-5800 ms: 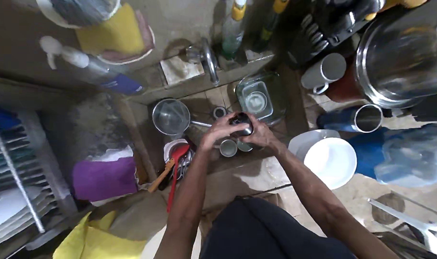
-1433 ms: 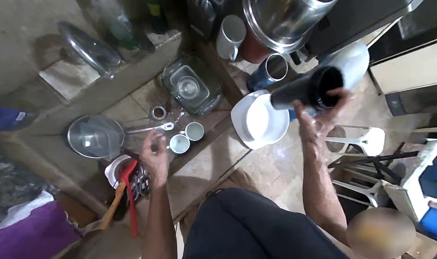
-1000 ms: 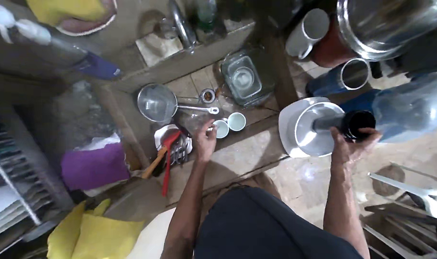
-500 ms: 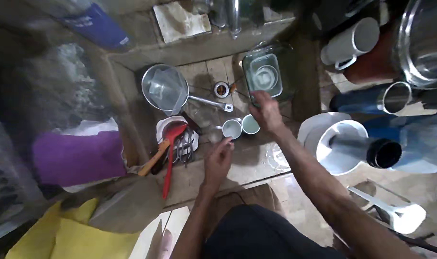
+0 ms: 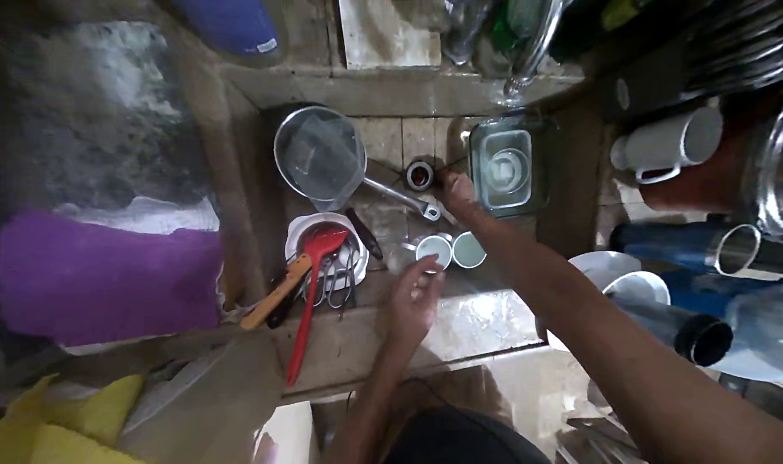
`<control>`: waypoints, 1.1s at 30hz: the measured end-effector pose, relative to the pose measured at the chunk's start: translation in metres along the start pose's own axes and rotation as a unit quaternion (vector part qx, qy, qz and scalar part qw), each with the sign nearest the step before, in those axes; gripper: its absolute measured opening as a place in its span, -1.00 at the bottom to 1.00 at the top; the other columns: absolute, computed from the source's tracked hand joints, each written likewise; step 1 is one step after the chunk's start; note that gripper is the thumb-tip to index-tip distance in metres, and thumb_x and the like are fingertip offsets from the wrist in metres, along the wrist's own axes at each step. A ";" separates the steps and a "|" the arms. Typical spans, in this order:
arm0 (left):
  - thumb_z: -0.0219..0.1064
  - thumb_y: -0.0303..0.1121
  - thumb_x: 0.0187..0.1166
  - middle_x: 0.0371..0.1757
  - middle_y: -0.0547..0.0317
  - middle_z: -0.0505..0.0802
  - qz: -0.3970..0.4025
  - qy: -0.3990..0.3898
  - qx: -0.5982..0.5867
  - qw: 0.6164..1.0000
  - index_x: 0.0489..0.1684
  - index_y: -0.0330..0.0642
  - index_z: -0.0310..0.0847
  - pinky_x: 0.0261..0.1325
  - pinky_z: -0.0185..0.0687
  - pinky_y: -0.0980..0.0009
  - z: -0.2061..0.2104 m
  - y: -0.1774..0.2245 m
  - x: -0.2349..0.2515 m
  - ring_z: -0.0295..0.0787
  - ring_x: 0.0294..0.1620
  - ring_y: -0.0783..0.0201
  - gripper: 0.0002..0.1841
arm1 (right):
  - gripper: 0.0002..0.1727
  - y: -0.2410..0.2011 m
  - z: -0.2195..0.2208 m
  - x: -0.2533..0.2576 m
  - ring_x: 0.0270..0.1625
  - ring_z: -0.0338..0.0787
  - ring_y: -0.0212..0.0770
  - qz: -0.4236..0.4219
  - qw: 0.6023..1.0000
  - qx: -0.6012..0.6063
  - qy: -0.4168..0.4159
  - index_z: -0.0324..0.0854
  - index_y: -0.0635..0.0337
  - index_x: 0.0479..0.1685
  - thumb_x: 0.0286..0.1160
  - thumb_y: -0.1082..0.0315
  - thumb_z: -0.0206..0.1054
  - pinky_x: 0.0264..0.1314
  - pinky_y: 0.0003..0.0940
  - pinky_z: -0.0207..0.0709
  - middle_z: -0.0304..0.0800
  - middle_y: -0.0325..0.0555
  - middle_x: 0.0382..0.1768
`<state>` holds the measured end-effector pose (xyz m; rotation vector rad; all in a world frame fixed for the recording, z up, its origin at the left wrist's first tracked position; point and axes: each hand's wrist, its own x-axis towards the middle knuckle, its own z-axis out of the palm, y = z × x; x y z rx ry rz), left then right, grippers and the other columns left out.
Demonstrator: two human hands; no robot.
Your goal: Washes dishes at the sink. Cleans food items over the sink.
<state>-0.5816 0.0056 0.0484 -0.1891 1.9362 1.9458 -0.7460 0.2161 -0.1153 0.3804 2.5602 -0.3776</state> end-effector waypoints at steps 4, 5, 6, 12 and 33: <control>0.23 -0.36 0.77 0.43 -0.03 0.74 -0.086 0.025 -0.119 0.989 0.59 -0.21 0.48 0.31 0.76 0.12 0.024 -0.013 0.059 0.81 0.24 0.13 -0.57 | -0.58 0.003 -0.008 -0.006 0.20 0.79 0.29 -0.031 0.998 0.058 0.015 0.77 0.24 0.11 0.29 0.22 0.55 0.21 0.39 0.62 0.81 0.24 0.12; 0.16 -0.32 0.81 0.50 -0.07 0.68 -0.102 0.039 -0.160 0.981 0.64 -0.21 0.40 0.39 0.70 0.10 0.027 -0.015 0.072 0.75 0.33 0.10 -0.55 | -0.63 0.000 -0.013 -0.012 0.11 0.83 0.20 -0.046 0.993 0.101 0.039 0.79 0.24 0.03 0.28 0.22 0.56 0.19 0.32 0.65 0.85 0.17 0.01; 0.08 -0.28 0.85 0.53 -0.12 0.64 -0.127 0.065 -0.200 0.969 0.65 -0.26 0.35 0.44 0.65 0.08 0.030 -0.016 0.086 0.70 0.39 0.07 -0.54 | -0.65 -0.004 -0.021 -0.024 0.02 0.85 0.09 -0.058 0.985 0.148 0.060 0.79 0.22 0.00 0.27 0.23 0.55 0.15 0.21 0.69 0.87 0.09 -0.07; -0.12 -0.04 0.91 0.16 0.11 0.82 -0.226 0.183 -0.349 0.891 0.38 -0.14 0.57 0.12 0.68 0.24 0.044 -0.011 0.136 0.76 0.04 0.25 -0.53 | -0.54 -0.025 -0.067 -0.107 -0.08 0.88 -0.24 -0.192 0.912 0.360 -0.033 0.75 0.14 0.28 0.40 0.17 0.57 0.03 -0.23 0.82 0.88 -0.10 0.00; -0.02 -0.23 0.88 -0.22 0.24 0.76 -0.149 0.126 -0.335 0.922 -0.09 -0.13 0.67 -0.06 0.72 0.37 0.032 -0.007 0.061 0.73 -0.22 0.34 -0.68 | -0.52 -0.048 0.003 0.013 0.30 0.75 0.32 0.022 0.995 0.087 -0.051 0.69 0.18 0.32 0.41 0.20 0.50 0.33 0.42 0.55 0.79 0.27 0.22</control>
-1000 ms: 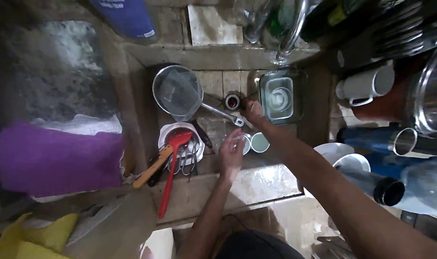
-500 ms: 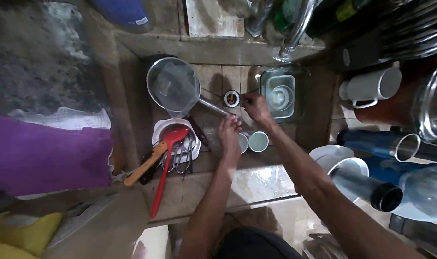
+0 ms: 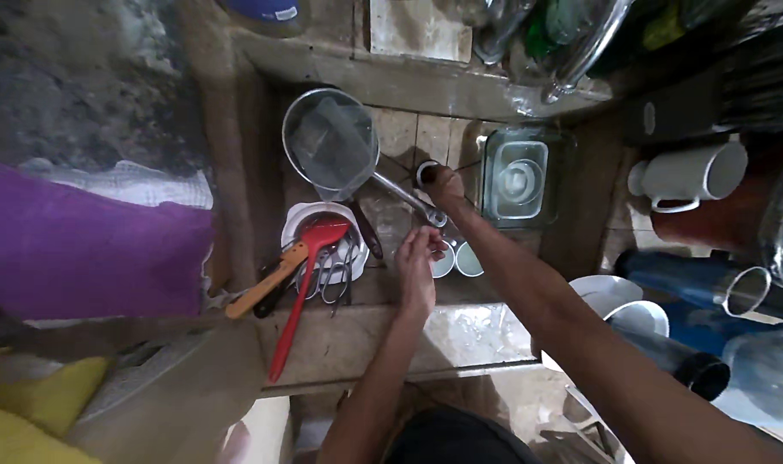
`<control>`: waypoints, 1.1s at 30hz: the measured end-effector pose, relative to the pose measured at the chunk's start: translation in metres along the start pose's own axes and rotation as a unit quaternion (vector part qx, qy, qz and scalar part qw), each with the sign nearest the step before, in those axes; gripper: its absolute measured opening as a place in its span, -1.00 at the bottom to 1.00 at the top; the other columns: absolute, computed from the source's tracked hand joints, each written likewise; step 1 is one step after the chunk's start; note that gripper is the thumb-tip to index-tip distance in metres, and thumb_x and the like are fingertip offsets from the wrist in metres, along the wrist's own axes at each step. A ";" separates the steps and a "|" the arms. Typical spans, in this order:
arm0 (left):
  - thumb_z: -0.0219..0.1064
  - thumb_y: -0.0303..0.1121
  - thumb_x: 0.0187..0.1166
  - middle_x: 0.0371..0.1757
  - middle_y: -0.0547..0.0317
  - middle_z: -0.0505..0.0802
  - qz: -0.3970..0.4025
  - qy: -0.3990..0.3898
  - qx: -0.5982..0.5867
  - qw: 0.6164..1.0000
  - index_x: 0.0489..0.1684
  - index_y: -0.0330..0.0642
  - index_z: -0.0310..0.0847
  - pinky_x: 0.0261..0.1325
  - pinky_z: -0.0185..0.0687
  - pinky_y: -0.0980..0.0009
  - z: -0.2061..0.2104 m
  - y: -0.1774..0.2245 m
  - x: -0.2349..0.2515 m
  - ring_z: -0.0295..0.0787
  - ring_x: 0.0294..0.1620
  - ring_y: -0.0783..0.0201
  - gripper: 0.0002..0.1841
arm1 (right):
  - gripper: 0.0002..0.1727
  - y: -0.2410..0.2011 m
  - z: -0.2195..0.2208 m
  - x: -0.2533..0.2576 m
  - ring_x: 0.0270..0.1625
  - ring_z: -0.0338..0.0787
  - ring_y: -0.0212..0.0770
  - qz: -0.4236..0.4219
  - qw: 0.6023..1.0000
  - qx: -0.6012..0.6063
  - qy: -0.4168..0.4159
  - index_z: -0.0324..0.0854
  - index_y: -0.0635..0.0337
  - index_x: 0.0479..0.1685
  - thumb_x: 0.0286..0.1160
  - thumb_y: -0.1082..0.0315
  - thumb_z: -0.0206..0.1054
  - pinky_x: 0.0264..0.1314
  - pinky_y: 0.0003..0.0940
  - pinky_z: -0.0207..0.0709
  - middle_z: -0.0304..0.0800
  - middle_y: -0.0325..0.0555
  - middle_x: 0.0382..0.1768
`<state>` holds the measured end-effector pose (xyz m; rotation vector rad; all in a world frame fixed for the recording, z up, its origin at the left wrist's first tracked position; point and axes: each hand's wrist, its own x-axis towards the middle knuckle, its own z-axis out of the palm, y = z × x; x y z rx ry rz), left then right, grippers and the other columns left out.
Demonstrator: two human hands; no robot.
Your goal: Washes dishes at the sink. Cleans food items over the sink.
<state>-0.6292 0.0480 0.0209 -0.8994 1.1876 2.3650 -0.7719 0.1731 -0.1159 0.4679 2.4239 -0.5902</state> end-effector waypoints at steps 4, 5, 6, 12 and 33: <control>-0.01 -0.21 0.89 -0.21 0.25 0.77 0.001 0.004 0.010 1.000 -0.04 -0.15 0.67 -0.05 0.74 0.38 -0.005 0.001 -0.002 0.75 -0.22 0.35 -0.67 | -0.48 -0.008 0.002 -0.005 0.34 0.72 0.39 0.008 0.998 -0.059 -0.023 0.65 0.19 0.38 0.48 0.13 0.47 0.32 0.46 0.53 0.75 0.33 0.27; -0.02 -0.21 0.89 -0.21 0.25 0.76 0.002 0.001 0.009 1.000 -0.03 -0.14 0.67 -0.04 0.75 0.38 -0.005 0.001 -0.002 0.75 -0.22 0.35 -0.67 | -0.47 -0.010 0.001 -0.005 0.34 0.72 0.39 0.006 0.997 -0.072 -0.025 0.65 0.19 0.37 0.49 0.09 0.48 0.32 0.45 0.53 0.75 0.33 0.27; -0.02 -0.20 0.89 -0.22 0.25 0.76 0.004 -0.003 0.006 1.000 -0.04 -0.14 0.67 -0.04 0.74 0.37 -0.006 0.000 -0.002 0.75 -0.22 0.35 -0.67 | -0.47 -0.009 0.000 -0.003 0.34 0.72 0.37 -0.004 0.996 -0.082 -0.024 0.67 0.16 0.35 0.48 0.05 0.48 0.31 0.44 0.54 0.76 0.30 0.26; -0.03 -0.18 0.89 -0.16 0.24 0.77 -0.002 -0.022 0.009 1.000 -0.03 -0.12 0.67 0.01 0.73 0.33 -0.005 -0.001 0.001 0.75 -0.17 0.33 -0.66 | -0.67 0.011 0.000 0.016 0.26 0.78 0.29 -0.094 0.989 -0.114 -0.033 0.78 0.11 0.15 0.51 0.17 0.44 0.27 0.41 0.57 0.83 0.20 0.15; -0.10 -0.23 0.91 0.20 -0.04 0.76 -0.018 0.068 -0.093 0.993 0.30 -0.32 0.54 0.36 0.68 0.10 0.021 0.009 0.047 0.77 0.22 0.06 -0.61 | -0.72 0.017 -0.077 -0.050 -0.28 0.87 -0.22 -0.186 0.944 0.273 0.013 0.76 0.28 0.11 0.52 0.34 0.45 -0.20 -0.23 0.83 0.89 -0.03 -0.15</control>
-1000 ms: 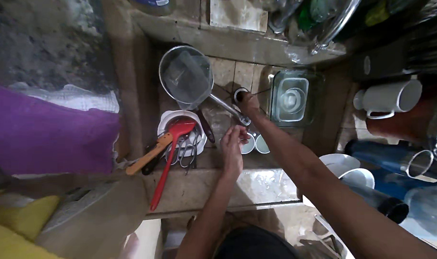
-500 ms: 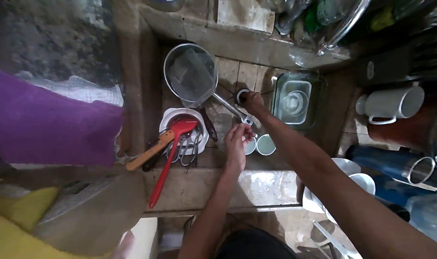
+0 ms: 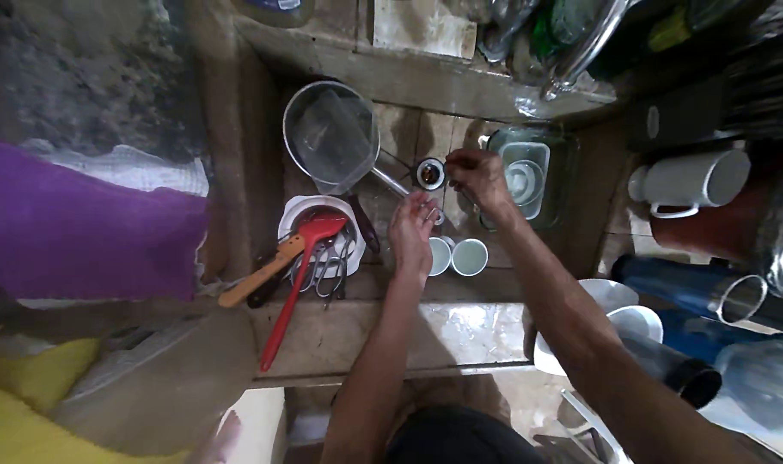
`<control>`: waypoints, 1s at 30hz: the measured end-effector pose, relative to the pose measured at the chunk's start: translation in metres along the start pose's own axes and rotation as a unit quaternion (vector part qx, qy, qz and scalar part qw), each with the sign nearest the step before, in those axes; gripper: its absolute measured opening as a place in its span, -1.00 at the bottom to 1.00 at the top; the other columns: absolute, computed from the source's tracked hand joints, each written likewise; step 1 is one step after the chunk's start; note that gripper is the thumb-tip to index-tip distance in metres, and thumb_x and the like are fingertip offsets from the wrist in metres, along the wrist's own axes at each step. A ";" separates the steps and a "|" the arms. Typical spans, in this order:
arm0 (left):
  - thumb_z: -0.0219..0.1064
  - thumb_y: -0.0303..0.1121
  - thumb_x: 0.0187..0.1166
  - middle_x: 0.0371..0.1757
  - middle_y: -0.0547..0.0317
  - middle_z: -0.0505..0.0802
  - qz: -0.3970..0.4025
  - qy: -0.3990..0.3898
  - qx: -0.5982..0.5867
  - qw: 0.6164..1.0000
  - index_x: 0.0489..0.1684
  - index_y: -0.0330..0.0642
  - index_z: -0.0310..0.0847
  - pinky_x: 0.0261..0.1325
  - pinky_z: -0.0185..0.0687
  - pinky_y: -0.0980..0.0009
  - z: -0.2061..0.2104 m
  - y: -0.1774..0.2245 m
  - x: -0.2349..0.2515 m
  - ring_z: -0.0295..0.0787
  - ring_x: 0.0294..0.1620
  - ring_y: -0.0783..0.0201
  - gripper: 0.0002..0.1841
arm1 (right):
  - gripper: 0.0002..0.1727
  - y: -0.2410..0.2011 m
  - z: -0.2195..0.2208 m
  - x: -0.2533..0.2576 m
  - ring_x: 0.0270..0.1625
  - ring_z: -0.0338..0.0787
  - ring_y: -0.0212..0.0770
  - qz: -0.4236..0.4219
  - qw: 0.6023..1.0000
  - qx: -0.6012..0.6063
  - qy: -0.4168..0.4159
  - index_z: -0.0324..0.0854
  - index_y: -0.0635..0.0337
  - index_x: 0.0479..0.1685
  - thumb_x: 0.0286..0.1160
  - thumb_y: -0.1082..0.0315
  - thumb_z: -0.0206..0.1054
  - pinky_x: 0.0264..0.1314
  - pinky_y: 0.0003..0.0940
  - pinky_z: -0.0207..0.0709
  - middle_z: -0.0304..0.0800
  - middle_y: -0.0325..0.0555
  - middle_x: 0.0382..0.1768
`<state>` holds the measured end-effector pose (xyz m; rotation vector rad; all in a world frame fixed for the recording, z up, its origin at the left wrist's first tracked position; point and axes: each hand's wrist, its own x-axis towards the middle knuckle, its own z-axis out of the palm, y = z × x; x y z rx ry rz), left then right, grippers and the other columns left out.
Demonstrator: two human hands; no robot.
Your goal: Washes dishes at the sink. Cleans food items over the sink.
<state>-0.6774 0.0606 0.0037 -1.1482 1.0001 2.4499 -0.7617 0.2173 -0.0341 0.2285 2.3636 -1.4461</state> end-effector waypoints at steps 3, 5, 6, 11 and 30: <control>-0.09 -0.17 0.90 0.17 0.05 0.76 -0.011 0.014 -0.003 1.000 0.32 -0.23 0.55 0.21 0.69 0.21 0.014 -0.002 0.004 0.76 0.13 0.19 -0.60 | -0.73 -0.043 -0.003 -0.065 -0.19 0.88 -0.23 -0.074 0.997 -0.025 -0.030 0.76 0.19 0.15 0.54 0.34 0.45 -0.11 -0.23 0.83 0.90 -0.08 -0.08; -0.12 -0.08 0.90 -0.08 0.19 0.81 -0.024 0.029 -0.030 0.999 0.21 -0.15 0.63 -0.03 0.71 0.36 0.021 -0.003 0.009 0.77 -0.10 0.33 -0.56 | -0.68 -0.064 -0.005 -0.108 -0.12 0.88 -0.25 -0.122 0.987 -0.094 -0.055 0.74 0.06 0.31 0.64 0.30 0.40 -0.01 -0.22 0.80 0.89 -0.12 0.02; -0.15 -0.04 0.91 -0.13 0.22 0.81 -0.031 0.025 -0.045 0.998 0.15 -0.12 0.63 -0.05 0.72 0.38 0.023 -0.002 0.009 0.77 -0.14 0.35 -0.55 | -0.69 -0.069 -0.005 -0.118 -0.13 0.88 -0.23 -0.137 0.982 -0.116 -0.053 0.73 0.05 0.34 0.69 0.30 0.34 -0.01 -0.21 0.79 0.89 -0.10 0.03; -0.04 -0.07 0.87 -0.28 0.27 0.72 -0.050 0.032 -0.079 0.995 -0.14 -0.04 0.55 -0.10 0.73 0.39 0.010 -0.003 -0.001 0.73 -0.28 0.33 -0.66 | -0.74 -0.034 -0.004 -0.071 -0.37 0.85 -0.28 -0.085 0.990 -0.101 0.055 0.78 0.19 0.15 0.75 0.31 0.23 -0.25 -0.28 0.82 0.90 -0.08 -0.21; 0.01 -0.03 0.86 -0.27 0.25 0.74 -0.072 -0.032 -0.065 0.995 -0.17 -0.03 0.66 -0.14 0.73 0.37 -0.026 0.006 -0.028 0.72 -0.31 0.32 -0.62 | -0.37 0.035 0.080 0.055 0.47 0.58 0.43 0.184 0.891 -0.389 -0.146 0.52 0.36 0.45 0.52 0.07 0.39 0.35 0.51 0.44 0.52 0.43 0.48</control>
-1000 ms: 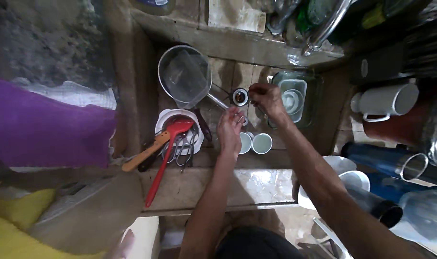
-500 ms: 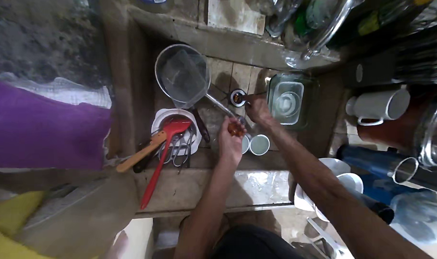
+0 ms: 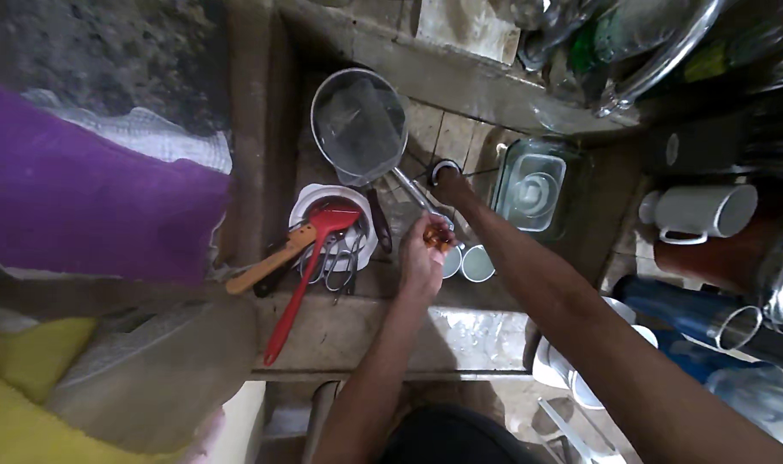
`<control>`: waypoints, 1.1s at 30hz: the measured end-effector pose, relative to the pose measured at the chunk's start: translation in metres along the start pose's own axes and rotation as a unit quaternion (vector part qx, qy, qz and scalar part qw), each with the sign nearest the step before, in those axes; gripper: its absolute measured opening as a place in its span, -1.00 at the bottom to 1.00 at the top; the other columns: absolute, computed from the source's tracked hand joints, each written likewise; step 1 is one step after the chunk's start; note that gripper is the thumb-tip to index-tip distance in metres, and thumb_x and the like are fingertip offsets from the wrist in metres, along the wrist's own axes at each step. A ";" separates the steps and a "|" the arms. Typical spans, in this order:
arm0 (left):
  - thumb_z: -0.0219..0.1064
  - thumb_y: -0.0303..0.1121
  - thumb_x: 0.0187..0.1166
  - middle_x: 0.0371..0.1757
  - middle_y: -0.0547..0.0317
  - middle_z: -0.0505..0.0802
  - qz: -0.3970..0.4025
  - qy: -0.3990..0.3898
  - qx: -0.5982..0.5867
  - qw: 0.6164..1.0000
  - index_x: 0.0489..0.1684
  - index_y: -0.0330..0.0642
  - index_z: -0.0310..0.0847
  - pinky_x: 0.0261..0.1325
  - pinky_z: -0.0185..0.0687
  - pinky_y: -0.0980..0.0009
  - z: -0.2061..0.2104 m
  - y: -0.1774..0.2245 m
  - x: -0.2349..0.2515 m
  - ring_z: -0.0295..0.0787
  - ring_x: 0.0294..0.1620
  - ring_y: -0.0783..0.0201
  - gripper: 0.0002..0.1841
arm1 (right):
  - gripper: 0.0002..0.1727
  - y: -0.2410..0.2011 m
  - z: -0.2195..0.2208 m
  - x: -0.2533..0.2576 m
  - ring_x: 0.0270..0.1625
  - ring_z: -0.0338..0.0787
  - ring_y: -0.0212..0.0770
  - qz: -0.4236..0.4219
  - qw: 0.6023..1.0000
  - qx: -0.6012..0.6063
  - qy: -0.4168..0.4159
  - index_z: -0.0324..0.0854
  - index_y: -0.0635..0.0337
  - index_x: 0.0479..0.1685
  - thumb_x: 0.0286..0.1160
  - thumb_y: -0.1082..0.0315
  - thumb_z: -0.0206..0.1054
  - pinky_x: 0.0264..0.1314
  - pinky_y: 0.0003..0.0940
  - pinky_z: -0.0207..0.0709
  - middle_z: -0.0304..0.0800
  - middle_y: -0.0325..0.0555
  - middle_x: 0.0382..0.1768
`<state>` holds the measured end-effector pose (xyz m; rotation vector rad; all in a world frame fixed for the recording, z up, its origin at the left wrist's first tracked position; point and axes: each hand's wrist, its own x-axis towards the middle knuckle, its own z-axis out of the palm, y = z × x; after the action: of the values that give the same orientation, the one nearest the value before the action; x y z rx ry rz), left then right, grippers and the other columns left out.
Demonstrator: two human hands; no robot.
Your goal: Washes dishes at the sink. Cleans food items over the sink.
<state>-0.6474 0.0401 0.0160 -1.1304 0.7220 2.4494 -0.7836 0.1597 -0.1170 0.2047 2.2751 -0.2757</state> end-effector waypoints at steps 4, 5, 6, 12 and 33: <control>0.00 -0.01 0.86 -0.26 0.24 0.74 -0.008 -0.004 0.003 1.000 -0.16 -0.03 0.66 -0.12 0.73 0.35 -0.003 0.002 0.002 0.72 -0.29 0.31 -0.61 | -0.48 0.010 0.002 0.010 0.38 0.69 0.34 -0.013 0.999 0.027 0.015 0.64 0.23 0.35 0.66 0.00 0.25 0.36 0.44 0.49 0.72 0.31 0.30; -0.01 -0.01 0.86 -0.26 0.24 0.74 -0.008 -0.005 0.004 1.000 -0.16 -0.03 0.65 -0.12 0.73 0.36 -0.003 0.001 0.001 0.72 -0.29 0.31 -0.61 | -0.51 0.014 0.003 0.010 0.35 0.71 0.33 -0.020 0.999 0.032 0.014 0.65 0.22 0.33 0.67 0.01 0.25 0.34 0.44 0.50 0.74 0.29 0.26; 0.00 -0.02 0.86 -0.26 0.24 0.74 -0.007 -0.005 0.003 1.000 -0.16 -0.03 0.65 -0.12 0.73 0.36 -0.002 0.000 0.002 0.72 -0.29 0.31 -0.61 | -0.52 0.016 0.002 0.011 0.33 0.72 0.33 -0.025 0.999 0.038 0.011 0.66 0.21 0.32 0.68 0.02 0.26 0.34 0.44 0.50 0.76 0.29 0.24; -0.04 -0.07 0.88 -0.28 0.22 0.75 -0.008 0.007 -0.005 1.000 -0.17 -0.09 0.63 -0.09 0.73 0.34 0.004 0.002 0.010 0.74 -0.29 0.29 -0.61 | -0.66 0.028 0.000 0.021 0.03 0.87 0.16 -0.061 0.995 0.082 0.019 0.77 0.16 0.15 0.68 0.11 0.33 0.23 0.27 0.65 0.84 0.18 0.09; -0.20 0.01 0.90 -0.13 0.21 0.82 0.033 0.028 -0.039 0.998 0.02 -0.11 0.64 -0.02 0.74 0.37 0.036 -0.007 0.027 0.79 -0.12 0.33 -0.49 | -0.67 0.030 -0.052 -0.222 0.09 0.84 -0.25 -0.322 0.898 0.238 0.181 0.71 0.14 0.33 0.71 0.23 0.33 0.16 -0.27 0.76 0.81 -0.10 0.18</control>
<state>-0.6826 0.0694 0.0129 -1.2264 0.6964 2.5308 -0.6685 0.1893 0.0798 -0.2886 2.5448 -1.2354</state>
